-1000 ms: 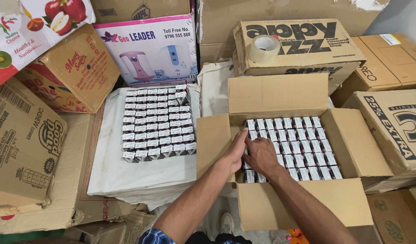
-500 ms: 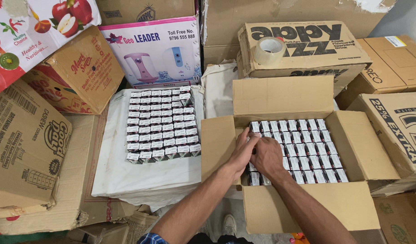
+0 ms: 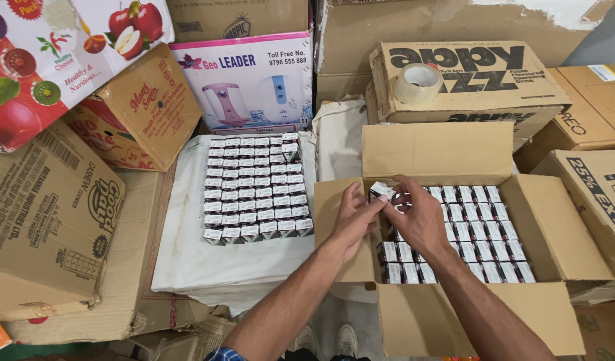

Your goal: The person transfers small white boxes from a cardboard carton to a white cloth surface, arranging them in neat rows. The person handles the boxes one at a time, placing them in an organized pattern.

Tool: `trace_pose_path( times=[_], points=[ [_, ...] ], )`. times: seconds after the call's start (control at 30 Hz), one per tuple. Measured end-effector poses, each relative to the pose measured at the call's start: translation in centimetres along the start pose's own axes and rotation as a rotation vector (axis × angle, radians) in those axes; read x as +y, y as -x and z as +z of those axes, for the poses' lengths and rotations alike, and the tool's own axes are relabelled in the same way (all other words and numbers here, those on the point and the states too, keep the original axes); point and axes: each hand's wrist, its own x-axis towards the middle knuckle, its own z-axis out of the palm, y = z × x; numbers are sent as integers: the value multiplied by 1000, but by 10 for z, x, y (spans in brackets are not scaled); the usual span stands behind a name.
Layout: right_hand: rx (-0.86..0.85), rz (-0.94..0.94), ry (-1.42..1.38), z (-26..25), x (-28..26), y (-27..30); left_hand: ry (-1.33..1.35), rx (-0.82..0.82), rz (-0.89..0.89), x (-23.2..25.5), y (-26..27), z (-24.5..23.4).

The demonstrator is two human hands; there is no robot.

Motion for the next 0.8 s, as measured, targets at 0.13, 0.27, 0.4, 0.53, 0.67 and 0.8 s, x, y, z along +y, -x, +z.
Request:
trace_pose_path(
  times=[0.13,0.27,0.4,0.53,0.67,0.8],
  points=[
    [-25,2,-33,21,-23,1,54,37,8,8,-6,-12],
    [-103,-168,66,44,-23,-8,24,124,89,11,-21,-38],
    [-323,-247,32,57,-43,-23,-136,183,113,15,-33,-75],
    [-566,-270,-67,71,-56,-46,-211,133,108,27,-43,-111],
    [-648,-333,-166,97,-53,-59,-209,100,126,46,-46,-139],
    [-641,-233,-176,125,-34,-67,-208,174,123,62,-52,-160]
  ],
)
